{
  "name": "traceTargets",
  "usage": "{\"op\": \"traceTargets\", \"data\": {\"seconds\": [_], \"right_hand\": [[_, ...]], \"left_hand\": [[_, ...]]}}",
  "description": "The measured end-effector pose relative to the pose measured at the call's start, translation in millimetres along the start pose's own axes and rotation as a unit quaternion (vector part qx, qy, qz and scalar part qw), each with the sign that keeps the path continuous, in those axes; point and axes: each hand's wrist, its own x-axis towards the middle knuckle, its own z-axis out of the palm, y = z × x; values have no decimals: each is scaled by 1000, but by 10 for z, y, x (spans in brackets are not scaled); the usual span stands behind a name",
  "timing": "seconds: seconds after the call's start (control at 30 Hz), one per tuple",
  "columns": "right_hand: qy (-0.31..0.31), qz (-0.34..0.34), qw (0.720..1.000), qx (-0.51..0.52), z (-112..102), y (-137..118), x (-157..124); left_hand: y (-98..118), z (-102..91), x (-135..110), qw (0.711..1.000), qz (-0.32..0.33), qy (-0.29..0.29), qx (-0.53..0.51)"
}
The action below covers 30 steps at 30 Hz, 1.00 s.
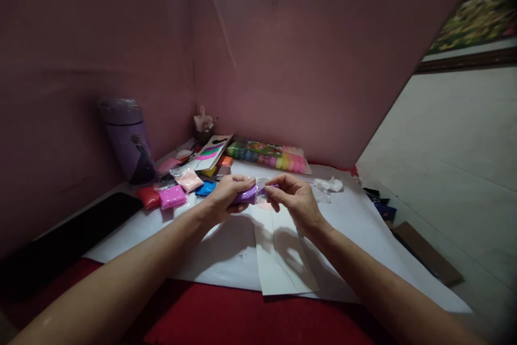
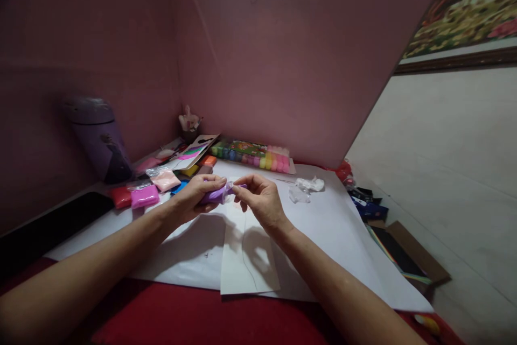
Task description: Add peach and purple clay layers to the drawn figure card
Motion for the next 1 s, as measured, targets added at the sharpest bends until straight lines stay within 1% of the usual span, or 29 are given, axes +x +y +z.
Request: {"op": "traceTargets", "data": {"seconds": [0.03,0.1,0.17,0.23,0.3,0.4,0.47,0.53,0.6,0.7,0.77,0.8,0.87,0.93,1.0], "right_hand": [[-5,-9,1000,-27,-1,1,-9],[-11,-44,992,-114,5,-1,-35],[-12,-97,971,-217,18,-7,-63],[-13,-139,945,-294,29,-10,-82],[-20,-160,929,-332,33,-8,-88],[-33,-173,911,-374,34,-6,-86],[-41,-181,902,-389,35,-18,-87],[-58,-179,906,-379,31,-45,-86],[-75,-157,925,-339,12,-73,-76],[-67,-75,971,-216,-51,-86,-32],[-29,-19,992,-124,-100,-72,6],[-12,-7,995,-96,-119,-61,21],[-3,2,996,-85,-132,-41,37],[-15,-16,993,-114,-109,-28,24],[-27,-58,983,-170,-62,-28,-12]], "left_hand": [[3,1,-1,1000,1,3,1],[4,2,-2,1000,3,8,4],[-1,4,-2,1000,6,9,7],[-8,8,-5,1000,5,11,7],[-14,18,-13,1000,1,16,4],[-17,41,-29,1000,-2,19,5],[-16,54,-37,1000,-3,21,9],[-12,60,-41,1000,-2,20,13],[-8,54,-37,1000,-3,14,16],[-6,22,-14,1000,-4,15,11],[-7,-6,8,1000,-1,21,4],[-6,-17,18,1000,1,22,0],[-4,-31,29,1000,4,20,-6],[0,-31,28,1000,6,15,-8],[3,-20,18,1000,7,11,-6]]}}
